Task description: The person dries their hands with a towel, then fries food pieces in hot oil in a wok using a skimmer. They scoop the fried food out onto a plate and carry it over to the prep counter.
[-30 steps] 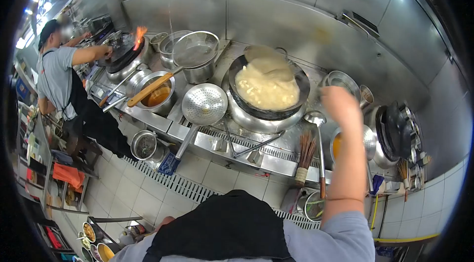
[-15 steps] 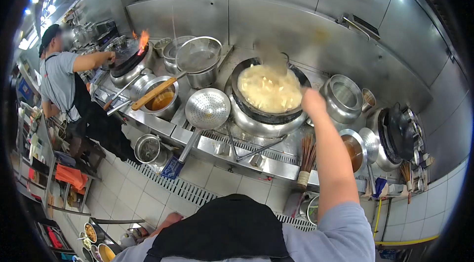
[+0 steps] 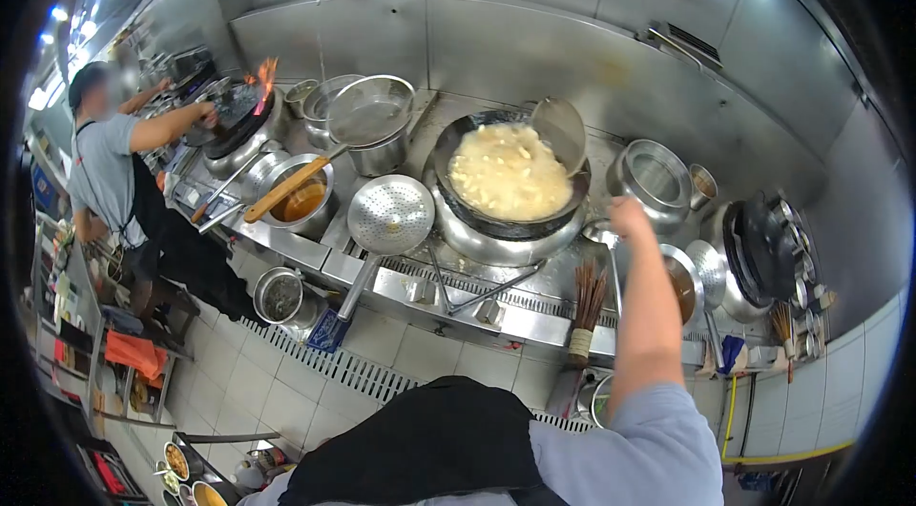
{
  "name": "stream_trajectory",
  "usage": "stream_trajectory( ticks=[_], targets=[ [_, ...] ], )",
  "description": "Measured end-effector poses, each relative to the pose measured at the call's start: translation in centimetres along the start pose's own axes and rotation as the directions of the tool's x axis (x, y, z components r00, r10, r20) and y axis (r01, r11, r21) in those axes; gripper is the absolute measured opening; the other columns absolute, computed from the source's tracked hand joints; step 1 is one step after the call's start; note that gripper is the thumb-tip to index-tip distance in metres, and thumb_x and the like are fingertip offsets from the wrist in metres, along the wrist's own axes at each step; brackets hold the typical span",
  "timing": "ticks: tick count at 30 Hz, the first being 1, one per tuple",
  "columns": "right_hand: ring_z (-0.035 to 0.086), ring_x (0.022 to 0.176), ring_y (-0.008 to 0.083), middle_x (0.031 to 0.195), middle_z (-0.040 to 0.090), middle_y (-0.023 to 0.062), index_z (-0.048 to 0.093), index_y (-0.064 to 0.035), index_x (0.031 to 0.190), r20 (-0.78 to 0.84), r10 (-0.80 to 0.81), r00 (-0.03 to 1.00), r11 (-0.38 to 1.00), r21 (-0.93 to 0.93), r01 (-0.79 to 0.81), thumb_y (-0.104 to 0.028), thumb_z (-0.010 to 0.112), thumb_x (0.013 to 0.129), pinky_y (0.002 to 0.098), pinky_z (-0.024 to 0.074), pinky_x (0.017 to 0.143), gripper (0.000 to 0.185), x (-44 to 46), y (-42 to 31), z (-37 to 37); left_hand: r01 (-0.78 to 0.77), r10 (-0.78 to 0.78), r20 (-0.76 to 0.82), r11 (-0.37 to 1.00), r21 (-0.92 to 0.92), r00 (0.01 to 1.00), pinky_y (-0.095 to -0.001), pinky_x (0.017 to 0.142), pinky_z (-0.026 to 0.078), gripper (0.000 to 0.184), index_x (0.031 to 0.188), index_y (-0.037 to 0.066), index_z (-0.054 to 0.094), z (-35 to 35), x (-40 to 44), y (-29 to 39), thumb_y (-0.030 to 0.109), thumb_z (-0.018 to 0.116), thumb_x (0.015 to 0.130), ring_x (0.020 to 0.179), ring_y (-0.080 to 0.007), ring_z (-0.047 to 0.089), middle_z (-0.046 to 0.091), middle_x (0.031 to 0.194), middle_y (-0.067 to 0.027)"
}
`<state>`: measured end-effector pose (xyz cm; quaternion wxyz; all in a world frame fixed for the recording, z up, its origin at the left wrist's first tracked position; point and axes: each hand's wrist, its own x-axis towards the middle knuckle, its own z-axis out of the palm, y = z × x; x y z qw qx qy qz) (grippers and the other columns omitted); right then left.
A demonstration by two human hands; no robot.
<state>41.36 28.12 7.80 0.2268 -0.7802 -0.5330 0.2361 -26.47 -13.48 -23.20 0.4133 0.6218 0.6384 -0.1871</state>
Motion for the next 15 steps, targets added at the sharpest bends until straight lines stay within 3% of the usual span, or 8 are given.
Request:
stream_trajectory(
  ticks=[1, 2, 5, 7, 8, 10, 13, 15],
  targets=[
    [0.045, 0.042, 0.0168, 0.063, 0.054, 0.0081, 0.054, -0.0082, 0.092, 0.099, 0.147, 0.984, 0.927, 0.332, -0.172, -0.013, 0.052, 0.087, 0.0325, 0.0327, 0.037, 0.007, -1.2, -0.3, 1.4, 0.004, -0.005, -0.043, 1.0, -0.011, 0.999, -0.0395, 0.068, 0.051, 0.021, 0.084, 0.008, 0.063, -0.6, 0.6, 0.5, 0.027, 0.059, 0.076, 0.078, -0.0251, 0.065, 0.066, 0.081, -0.0121],
    [0.035, 0.037, 0.0103, 0.059, 0.048, 0.0032, 0.049, -0.0111, 0.098, 0.24, 0.241, 0.941, 0.722, 0.603, -0.338, -0.011, 0.053, 0.087, 0.0275, 0.0244, 0.032, 0.012, -2.6, -1.1, 3.0, 0.006, -0.008, -0.082, 1.0, -0.021, 0.997, -0.0395, 0.068, 0.051, 0.021, 0.084, 0.008, 0.063, -1.2, 1.0, 0.9, 0.027, 0.059, 0.076, 0.079, -0.0251, 0.065, 0.066, 0.082, -0.0121],
    [0.032, 0.036, 0.0087, 0.058, 0.045, 0.0023, 0.038, -0.0132, 0.111, 0.442, 0.173, 0.88, 0.534, 0.709, -0.461, -0.007, 0.051, 0.088, 0.023, 0.0206, 0.032, 0.027, -5.0, -2.1, 5.2, -0.068, 0.077, -0.157, 0.996, 0.061, 0.985, -0.0397, 0.069, 0.05, 0.022, 0.085, 0.008, 0.063, -2.6, 1.9, 1.7, 0.028, 0.059, 0.076, 0.081, -0.025, 0.065, 0.066, 0.082, -0.0121],
    [0.032, 0.036, 0.0086, 0.058, 0.045, 0.0023, 0.038, -0.0126, 0.111, 0.462, 0.141, 0.876, 0.514, 0.722, -0.463, -0.007, 0.05, 0.089, 0.023, 0.0207, 0.032, 0.026, -6.2, -2.3, 5.3, -0.251, 0.291, -0.135, 0.934, 0.253, 0.947, -0.0376, 0.064, 0.051, 0.018, 0.082, 0.007, 0.062, -3.1, 3.2, 1.2, 0.024, 0.06, 0.077, 0.075, -0.0221, 0.066, 0.067, 0.079, -0.0107],
    [0.032, 0.036, 0.0086, 0.058, 0.045, 0.0023, 0.038, -0.012, 0.11, 0.48, 0.105, 0.871, 0.502, 0.731, -0.463, -0.008, 0.05, 0.089, 0.023, 0.0208, 0.032, 0.025, -6.8, -2.4, 5.2, -0.154, 0.121, -0.247, 0.981, -0.116, 0.961, -0.035, 0.06, 0.051, 0.016, 0.08, 0.006, 0.062, -3.3, 3.6, 1.6, 0.021, 0.058, 0.078, 0.068, -0.0197, 0.065, 0.067, 0.077, -0.0089],
    [0.032, 0.036, 0.0083, 0.058, 0.045, 0.0023, 0.039, -0.0108, 0.11, 0.468, 0.082, 0.88, 0.506, 0.741, -0.441, -0.008, 0.05, 0.089, 0.0231, 0.0214, 0.032, 0.024, -8.2, -2.5, 4.3, -0.07, -0.079, -0.285, 0.876, -0.478, 0.955, -0.0323, 0.056, 0.051, 0.014, 0.079, 0.005, 0.061, -3.6, 3.7, 1.8, 0.019, 0.057, 0.08, 0.062, -0.0172, 0.065, 0.067, 0.075, -0.0071],
    [0.032, 0.035, 0.0083, 0.058, 0.045, 0.0022, 0.039, -0.0093, 0.109, 0.431, 0.012, 0.902, 0.546, 0.753, -0.367, -0.008, 0.05, 0.088, 0.0231, 0.0217, 0.032, 0.023, -10.5, -2.7, 2.4, -0.153, 0.063, -0.275, 0.935, -0.32, 0.959, -0.0295, 0.05, 0.05, 0.016, 0.079, 0.004, 0.061, -3.8, 3.7, 1.3, 0.019, 0.057, 0.08, 0.055, -0.0169, 0.064, 0.066, 0.073, -0.0082],
    [0.031, 0.035, 0.0087, 0.057, 0.044, 0.0026, 0.031, -0.0015, 0.131, 0.375, 0.053, 0.925, 0.597, 0.731, -0.331, -0.01, 0.049, 0.089, 0.0238, 0.0222, 0.031, 0.047, -11.9, -3.2, 1.0, -0.082, 0.077, -0.083, 0.995, -0.062, 0.994, -0.0318, 0.055, 0.051, 0.016, 0.081, 0.005, 0.062, -4.6, 2.3, 2.4, 0.02, 0.058, 0.079, 0.061, -0.0196, 0.065, 0.066, 0.074, -0.0102]
  ],
)
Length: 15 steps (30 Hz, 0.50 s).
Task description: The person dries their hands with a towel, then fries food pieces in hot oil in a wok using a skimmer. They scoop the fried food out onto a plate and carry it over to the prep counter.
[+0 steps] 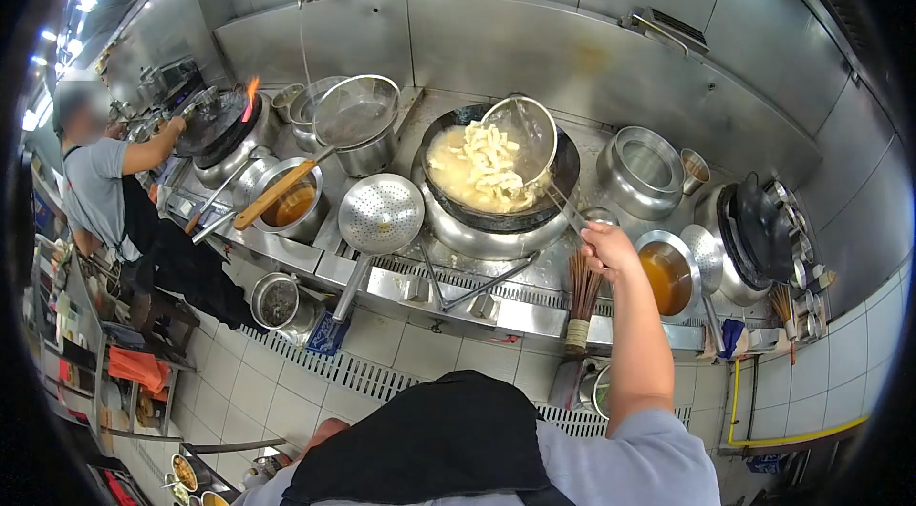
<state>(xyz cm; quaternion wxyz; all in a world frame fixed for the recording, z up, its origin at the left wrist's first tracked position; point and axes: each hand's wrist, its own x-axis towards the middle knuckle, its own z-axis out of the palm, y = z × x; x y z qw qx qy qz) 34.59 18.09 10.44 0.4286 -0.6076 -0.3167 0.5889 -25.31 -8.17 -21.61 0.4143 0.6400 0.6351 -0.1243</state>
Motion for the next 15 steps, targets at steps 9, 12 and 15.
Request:
stream_trajectory(
  ticks=[9, 12, 15],
  targets=[
    [0.035, 0.038, 0.0075, 0.055, 0.044, 0.0009, 0.059, -0.0088, 0.11, -0.096, -0.275, 0.957, 0.895, -0.388, 0.219, -0.012, 0.047, 0.091, 0.0238, 0.026, 0.035, 0.024, -5.9, -5.8, 2.3, -0.036, 0.03, 0.029, 0.979, 0.201, 0.999, -0.0385, 0.067, 0.051, 0.017, 0.083, 0.011, 0.064, 1.2, -2.3, -0.2, 0.025, 0.058, 0.076, 0.081, -0.0268, 0.064, 0.066, 0.077, -0.0089],
    [0.056, 0.055, 0.0191, 0.06, 0.055, 0.0111, 0.057, 0.0013, 0.107, 0.046, -0.689, 0.723, 0.356, -0.847, 0.394, -0.007, 0.048, 0.085, 0.0322, 0.0451, 0.054, 0.025, -7.8, -6.2, 3.3, 0.086, -0.079, -0.159, 0.996, 0.034, 0.984, -0.0386, 0.066, 0.051, 0.018, 0.082, 0.011, 0.064, 1.2, -1.8, 0.4, 0.027, 0.061, 0.074, 0.081, -0.0276, 0.064, 0.066, 0.077, -0.0093],
    [0.062, 0.074, 0.0365, 0.077, 0.061, 0.0227, 0.058, -0.0004, 0.105, 0.201, -0.652, 0.731, 0.047, -0.952, 0.303, -0.008, 0.044, 0.085, 0.0426, 0.0481, 0.068, 0.026, -4.1, -2.9, 5.0, -0.136, 0.161, -0.082, 0.958, 0.253, 0.983, -0.0376, 0.064, 0.051, 0.018, 0.081, 0.01, 0.064, 3.4, 1.3, -3.6, 0.025, 0.062, 0.072, 0.077, -0.0264, 0.064, 0.066, 0.076, -0.0087]
  ],
)
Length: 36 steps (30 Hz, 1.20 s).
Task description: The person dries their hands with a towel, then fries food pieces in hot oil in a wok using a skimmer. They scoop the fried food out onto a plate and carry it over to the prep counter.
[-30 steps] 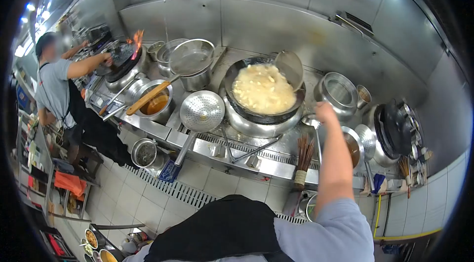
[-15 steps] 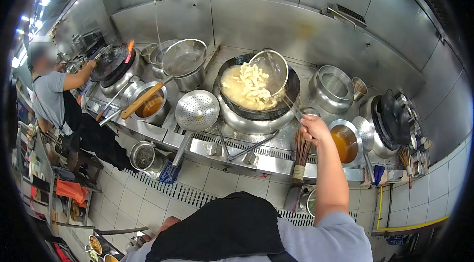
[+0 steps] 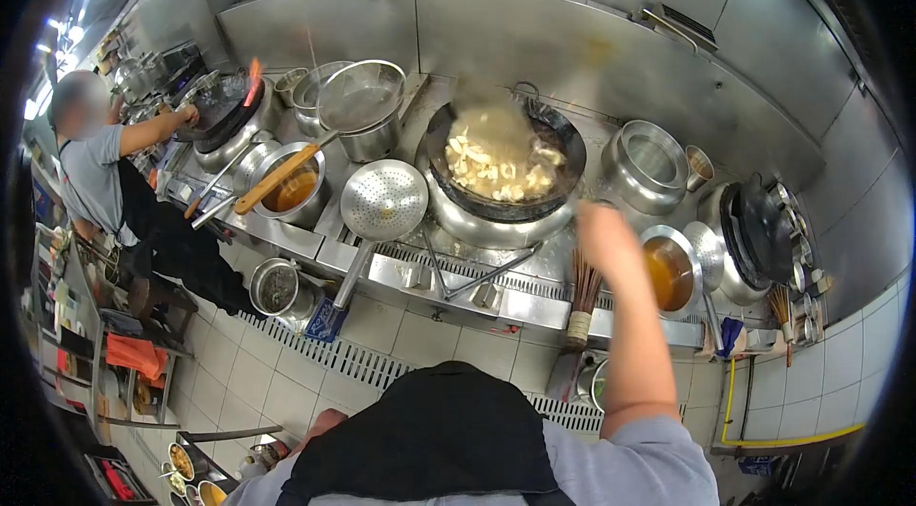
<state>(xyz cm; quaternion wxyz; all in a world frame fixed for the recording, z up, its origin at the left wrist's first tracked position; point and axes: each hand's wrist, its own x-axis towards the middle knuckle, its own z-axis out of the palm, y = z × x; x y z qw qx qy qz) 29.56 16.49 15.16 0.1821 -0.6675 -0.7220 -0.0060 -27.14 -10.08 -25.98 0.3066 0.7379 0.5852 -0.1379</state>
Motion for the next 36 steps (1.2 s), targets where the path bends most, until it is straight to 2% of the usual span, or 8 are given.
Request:
stream_trajectory(
  ticks=[2, 10, 14, 19, 22, 28, 31, 36],
  targets=[
    [0.058, 0.095, 0.0395, 0.093, 0.061, 0.027, 0.058, -0.0019, 0.099, 0.203, 0.201, 0.958, 0.976, -0.13, -0.178, -0.013, 0.037, 0.088, 0.0472, 0.0462, 0.081, 0.027, 1.8, -1.6, 4.6, -0.107, 0.105, 0.059, 0.993, 0.038, 0.993, -0.0364, 0.063, 0.051, 0.016, 0.08, 0.009, 0.064, -0.5, -0.1, 0.0, 0.022, 0.063, 0.072, 0.075, -0.0245, 0.065, 0.066, 0.075, -0.0074],
    [0.06, 0.09, 0.0392, 0.093, 0.062, 0.0255, 0.058, -0.0046, 0.108, 0.068, 0.121, 0.99, 0.991, -0.061, -0.117, -0.014, 0.04, 0.088, 0.0484, 0.0464, 0.08, 0.029, 0.2, -2.3, -3.7, -0.115, 0.114, -0.253, 0.993, 0.011, 0.961, -0.0387, 0.062, 0.051, 0.016, 0.081, 0.009, 0.063, 0.0, -0.2, 0.1, 0.021, 0.064, 0.071, 0.07, -0.0248, 0.065, 0.065, 0.072, -0.0087],
    [0.059, 0.094, 0.0383, 0.098, 0.061, 0.0241, 0.059, -0.0046, 0.105, 0.215, 0.253, 0.943, 0.952, -0.228, -0.203, -0.009, 0.041, 0.085, 0.0468, 0.0466, 0.082, 0.028, 3.1, -2.1, 3.6, 0.088, -0.072, 0.114, 0.985, -0.15, 0.991, -0.0399, 0.064, 0.051, 0.017, 0.082, 0.01, 0.063, -3.6, -4.1, 3.5, 0.022, 0.064, 0.07, 0.073, -0.0257, 0.065, 0.065, 0.073, -0.0084],
    [0.059, 0.093, 0.0389, 0.095, 0.062, 0.0234, 0.059, -0.0038, 0.105, 0.038, 0.185, 0.982, 0.976, -0.128, -0.179, -0.011, 0.047, 0.084, 0.0452, 0.0471, 0.08, 0.026, 1.7, -2.1, -2.9, 0.354, -0.312, 0.285, 0.929, -0.108, 0.906, -0.0395, 0.064, 0.051, 0.019, 0.081, 0.009, 0.063, -3.6, -2.8, 3.6, 0.025, 0.06, 0.073, 0.072, -0.0259, 0.065, 0.065, 0.074, -0.0083],
    [0.06, 0.087, 0.0386, 0.093, 0.062, 0.0235, 0.061, -0.0039, 0.099, 0.043, 0.199, 0.979, 0.975, -0.105, -0.194, -0.013, 0.045, 0.085, 0.0479, 0.0464, 0.074, 0.023, -0.8, -1.7, -6.4, -0.075, 0.081, -0.093, 0.995, 0.071, 0.992, -0.0398, 0.063, 0.051, 0.019, 0.081, 0.008, 0.063, 1.2, -1.5, -0.1, 0.025, 0.06, 0.073, 0.071, -0.0266, 0.065, 0.065, 0.074, -0.0087],
    [0.06, 0.092, 0.0385, 0.093, 0.062, 0.0241, 0.06, -0.0044, 0.102, 0.12, 0.248, 0.961, 0.959, -0.174, -0.225, -0.008, 0.041, 0.083, 0.0476, 0.0468, 0.081, 0.027, 1.4, -1.4, 1.0, 0.333, -0.304, 0.136, 0.848, -0.411, 0.943, -0.0384, 0.066, 0.051, 0.018, 0.077, 0.007, 0.063, -6.8, -4.1, 7.0, 0.025, 0.062, 0.075, 0.078, -0.0228, 0.064, 0.066, 0.077, -0.0085],
    [0.057, 0.094, 0.0398, 0.095, 0.06, 0.0254, 0.059, -0.0055, 0.11, 0.011, 0.216, 0.976, 0.968, -0.133, -0.212, -0.012, 0.049, 0.084, 0.0465, 0.0449, 0.082, 0.028, -0.8, -3.2, -4.6, -0.089, 0.095, -0.028, 0.982, 0.169, 0.995, -0.0359, 0.064, 0.051, 0.015, 0.079, 0.007, 0.063, -1.2, -0.1, 1.4, 0.022, 0.059, 0.078, 0.076, -0.0195, 0.065, 0.066, 0.078, -0.008],
    [0.057, 0.09, 0.0418, 0.091, 0.06, 0.0267, 0.059, -0.0029, 0.105, 0.105, 0.174, 0.979, 0.981, -0.104, -0.163, -0.014, 0.05, 0.084, 0.0476, 0.0451, 0.077, 0.025, -3.8, -3.0, -6.1, -0.063, 0.064, -0.009, 0.994, 0.084, 0.998, -0.0347, 0.063, 0.051, 0.013, 0.08, 0.007, 0.063, -1.7, -0.8, 1.9, 0.019, 0.059, 0.078, 0.072, -0.0194, 0.066, 0.066, 0.078, -0.0065]
  ],
)
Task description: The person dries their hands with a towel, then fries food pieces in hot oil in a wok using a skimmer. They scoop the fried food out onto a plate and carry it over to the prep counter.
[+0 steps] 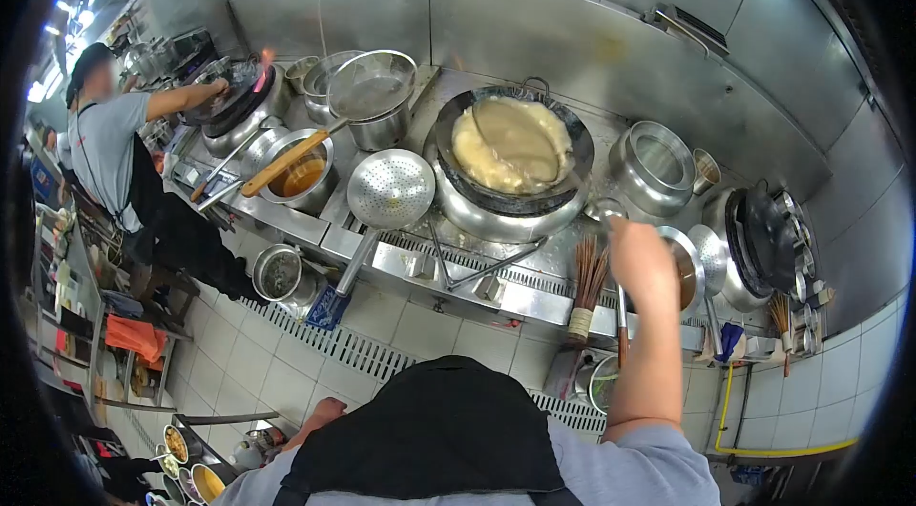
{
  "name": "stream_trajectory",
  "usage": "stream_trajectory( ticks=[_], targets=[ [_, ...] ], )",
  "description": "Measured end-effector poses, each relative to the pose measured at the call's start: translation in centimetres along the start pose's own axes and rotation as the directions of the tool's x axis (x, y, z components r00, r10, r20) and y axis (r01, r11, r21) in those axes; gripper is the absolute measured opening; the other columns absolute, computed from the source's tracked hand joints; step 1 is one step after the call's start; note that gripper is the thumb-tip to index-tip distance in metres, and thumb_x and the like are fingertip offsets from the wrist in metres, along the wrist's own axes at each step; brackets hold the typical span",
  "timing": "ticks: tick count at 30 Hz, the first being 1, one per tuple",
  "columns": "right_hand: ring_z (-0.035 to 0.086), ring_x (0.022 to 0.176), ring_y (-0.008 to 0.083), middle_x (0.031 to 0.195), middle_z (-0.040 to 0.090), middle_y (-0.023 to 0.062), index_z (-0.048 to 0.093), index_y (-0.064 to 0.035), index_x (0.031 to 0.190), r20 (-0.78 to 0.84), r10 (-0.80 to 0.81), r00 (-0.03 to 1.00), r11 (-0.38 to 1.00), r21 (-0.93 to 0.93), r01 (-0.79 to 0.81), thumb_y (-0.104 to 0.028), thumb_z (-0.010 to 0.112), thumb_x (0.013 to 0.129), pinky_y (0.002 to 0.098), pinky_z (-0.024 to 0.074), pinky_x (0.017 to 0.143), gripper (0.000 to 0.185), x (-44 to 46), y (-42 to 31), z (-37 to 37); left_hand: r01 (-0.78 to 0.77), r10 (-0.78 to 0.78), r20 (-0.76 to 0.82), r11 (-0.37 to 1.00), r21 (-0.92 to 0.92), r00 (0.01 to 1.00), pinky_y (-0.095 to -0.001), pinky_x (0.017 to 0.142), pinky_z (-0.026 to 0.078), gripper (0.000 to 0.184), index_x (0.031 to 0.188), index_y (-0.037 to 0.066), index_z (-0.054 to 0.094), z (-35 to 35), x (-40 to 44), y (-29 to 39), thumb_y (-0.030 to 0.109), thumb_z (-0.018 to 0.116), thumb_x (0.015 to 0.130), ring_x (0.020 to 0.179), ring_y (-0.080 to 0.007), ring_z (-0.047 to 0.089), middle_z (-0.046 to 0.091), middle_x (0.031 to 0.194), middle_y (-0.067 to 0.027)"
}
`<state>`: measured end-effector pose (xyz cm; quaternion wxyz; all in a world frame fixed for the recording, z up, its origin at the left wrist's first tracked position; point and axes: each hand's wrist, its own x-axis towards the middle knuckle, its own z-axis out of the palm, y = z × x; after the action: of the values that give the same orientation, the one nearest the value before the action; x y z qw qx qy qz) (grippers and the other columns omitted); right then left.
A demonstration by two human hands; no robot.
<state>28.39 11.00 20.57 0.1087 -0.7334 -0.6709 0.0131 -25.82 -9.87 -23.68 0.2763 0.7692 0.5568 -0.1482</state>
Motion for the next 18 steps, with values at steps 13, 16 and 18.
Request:
stream_trajectory(
  ticks=[13, 16, 18],
  targets=[
    [0.058, 0.091, 0.0406, 0.093, 0.061, 0.0257, 0.059, -0.0033, 0.103, -0.241, 0.104, 0.965, 0.994, 0.055, -0.094, -0.011, 0.047, 0.085, 0.0479, 0.0459, 0.078, 0.023, 13.3, 0.1, 6.5, 0.202, -0.184, 0.125, 0.967, -0.154, 0.975, -0.0327, 0.06, 0.052, 0.02, 0.08, 0.007, 0.065, -0.5, -1.0, 0.0, 0.02, 0.051, 0.082, 0.065, -0.0182, 0.066, 0.066, 0.073, -0.0066],
    [0.059, 0.093, 0.0388, 0.095, 0.061, 0.024, 0.063, -0.0042, 0.098, 0.062, 0.07, 0.996, 0.996, -0.055, -0.067, -0.014, 0.046, 0.083, 0.0451, 0.0461, 0.083, 0.025, 17.3, 3.0, 11.2, 0.026, -0.013, 0.176, 0.997, -0.07, 0.984, -0.0341, 0.062, 0.052, 0.016, 0.08, 0.008, 0.064, 0.2, 0.3, -1.1, 0.019, 0.054, 0.079, 0.072, -0.0209, 0.066, 0.065, 0.074, -0.0077],
    [0.059, 0.094, 0.038, 0.094, 0.062, 0.0236, 0.065, -0.0034, 0.094, 0.001, -0.102, 0.995, 0.988, -0.12, 0.101, -0.014, 0.047, 0.081, 0.0431, 0.0465, 0.083, 0.025, 16.7, 2.6, 6.9, 0.011, -0.012, -0.03, 1.0, -0.025, 0.999, -0.0342, 0.064, 0.052, 0.014, 0.077, 0.008, 0.063, 0.4, -0.1, -0.6, 0.02, 0.056, 0.078, 0.077, -0.0208, 0.065, 0.064, 0.076, -0.0091]
  ],
)
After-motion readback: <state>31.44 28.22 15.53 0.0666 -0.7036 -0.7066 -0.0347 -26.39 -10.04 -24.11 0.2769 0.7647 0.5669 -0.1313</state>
